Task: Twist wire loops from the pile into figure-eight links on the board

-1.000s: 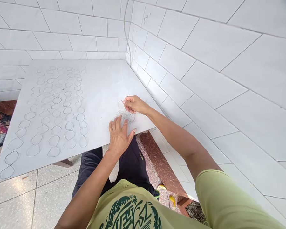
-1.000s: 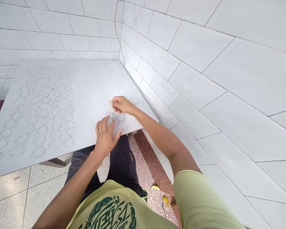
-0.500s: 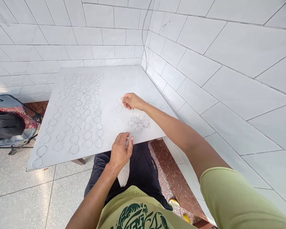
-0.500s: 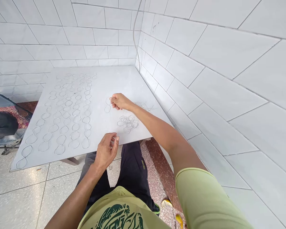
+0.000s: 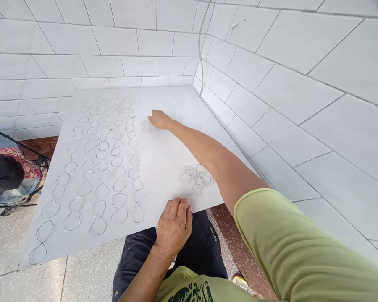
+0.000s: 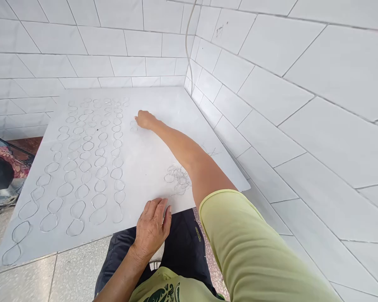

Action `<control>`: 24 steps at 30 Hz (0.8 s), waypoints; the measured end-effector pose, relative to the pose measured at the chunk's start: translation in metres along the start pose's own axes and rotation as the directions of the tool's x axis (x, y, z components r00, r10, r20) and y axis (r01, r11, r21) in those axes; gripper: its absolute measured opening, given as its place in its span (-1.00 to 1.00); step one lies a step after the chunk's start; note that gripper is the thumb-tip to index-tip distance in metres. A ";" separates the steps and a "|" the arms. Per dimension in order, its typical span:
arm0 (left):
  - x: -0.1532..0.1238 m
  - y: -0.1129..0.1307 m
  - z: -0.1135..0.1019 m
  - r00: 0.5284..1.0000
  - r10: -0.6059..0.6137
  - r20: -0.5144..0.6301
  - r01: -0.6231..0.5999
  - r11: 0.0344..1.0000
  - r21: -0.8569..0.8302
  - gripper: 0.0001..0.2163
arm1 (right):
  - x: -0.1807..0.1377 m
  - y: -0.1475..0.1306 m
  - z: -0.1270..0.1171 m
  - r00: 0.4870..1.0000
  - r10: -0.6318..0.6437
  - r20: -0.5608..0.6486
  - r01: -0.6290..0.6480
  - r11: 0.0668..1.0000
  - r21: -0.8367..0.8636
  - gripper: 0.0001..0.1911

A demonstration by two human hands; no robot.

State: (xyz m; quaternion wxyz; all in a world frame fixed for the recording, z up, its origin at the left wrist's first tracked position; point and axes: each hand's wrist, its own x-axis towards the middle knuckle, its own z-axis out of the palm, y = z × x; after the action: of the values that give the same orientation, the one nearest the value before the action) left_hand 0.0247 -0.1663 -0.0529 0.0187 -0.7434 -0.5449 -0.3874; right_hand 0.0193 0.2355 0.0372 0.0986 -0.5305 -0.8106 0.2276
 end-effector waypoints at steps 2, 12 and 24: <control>-0.001 0.000 0.000 1.000 0.006 0.014 -0.005 1.000 -0.013 -0.72 | 0.004 0.006 0.006 0.994 -0.028 -0.106 0.020 0.997 -0.078 -0.61; -0.001 0.000 0.002 0.999 0.013 0.036 -0.012 1.000 -0.006 -0.71 | -0.032 0.012 0.047 0.949 -0.315 0.010 0.307 0.920 -0.243 -0.32; -0.001 0.003 0.001 0.997 0.005 0.073 -0.003 1.000 -0.024 -0.67 | 0.038 0.001 0.046 0.954 -0.296 0.057 0.300 0.914 -0.272 -0.32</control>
State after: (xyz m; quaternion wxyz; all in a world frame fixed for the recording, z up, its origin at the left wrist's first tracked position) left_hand 0.0274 -0.1677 -0.0526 -0.0095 -0.7583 -0.5392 -0.3663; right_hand -0.0139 0.2578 -0.0069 0.0505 -0.4078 -0.9064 0.0979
